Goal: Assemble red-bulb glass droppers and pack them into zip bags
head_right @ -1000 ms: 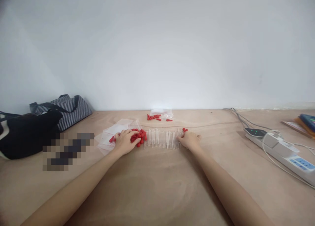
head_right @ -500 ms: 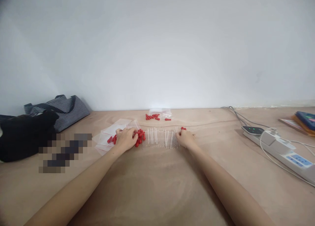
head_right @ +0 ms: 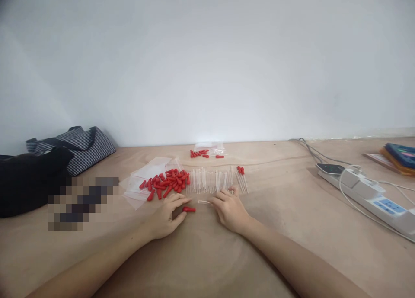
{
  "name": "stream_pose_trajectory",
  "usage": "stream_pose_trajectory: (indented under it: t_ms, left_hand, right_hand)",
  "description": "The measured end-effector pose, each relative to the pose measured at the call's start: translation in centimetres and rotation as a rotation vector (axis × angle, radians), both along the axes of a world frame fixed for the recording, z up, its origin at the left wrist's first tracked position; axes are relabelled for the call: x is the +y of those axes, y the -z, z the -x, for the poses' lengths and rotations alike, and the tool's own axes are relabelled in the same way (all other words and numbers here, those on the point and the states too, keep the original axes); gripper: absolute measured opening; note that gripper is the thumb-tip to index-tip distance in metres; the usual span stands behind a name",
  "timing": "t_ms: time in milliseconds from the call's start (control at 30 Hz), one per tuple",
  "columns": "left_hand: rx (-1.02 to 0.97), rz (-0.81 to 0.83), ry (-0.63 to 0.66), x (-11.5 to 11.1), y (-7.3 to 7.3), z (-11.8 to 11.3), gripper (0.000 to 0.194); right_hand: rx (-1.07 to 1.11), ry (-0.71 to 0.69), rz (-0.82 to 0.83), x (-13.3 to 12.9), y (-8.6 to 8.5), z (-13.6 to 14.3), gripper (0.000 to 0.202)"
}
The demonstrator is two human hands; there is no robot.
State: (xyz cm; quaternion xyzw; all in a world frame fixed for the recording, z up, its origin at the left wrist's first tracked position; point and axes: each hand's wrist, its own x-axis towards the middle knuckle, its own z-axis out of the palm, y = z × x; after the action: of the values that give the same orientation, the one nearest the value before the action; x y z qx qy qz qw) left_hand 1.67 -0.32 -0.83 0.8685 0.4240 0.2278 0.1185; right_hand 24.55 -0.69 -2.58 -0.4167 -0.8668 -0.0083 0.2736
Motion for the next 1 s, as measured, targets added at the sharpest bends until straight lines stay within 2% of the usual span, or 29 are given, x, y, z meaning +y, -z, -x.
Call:
stream_pose_trajectory:
  t_ms: [133, 367, 667, 1000]
  left_hand:
    - [-0.050, 0.025, -0.008, 0.4, 0.4, -0.6, 0.019]
    - [-0.094, 0.010, -0.139, 0.2, 0.7, -1.0, 0.014]
    - [-0.079, 0.003, -0.121, -0.1, 0.5, -1.1, 0.012]
    - [-0.035, -0.025, -0.131, -0.6, 0.8, -1.7, 0.013]
  right_hand:
    - [0.073, -0.001, 0.008, -0.2, 0.1, 0.5, 0.021]
    - [0.135, -0.036, 0.012, -0.5, 0.6, 1.3, 0.021]
    - [0.155, -0.057, 0.005, -0.5, 0.7, 1.6, 0.018]
    - [0.217, -0.059, -0.120, -0.9, 0.9, 2.1, 0.020]
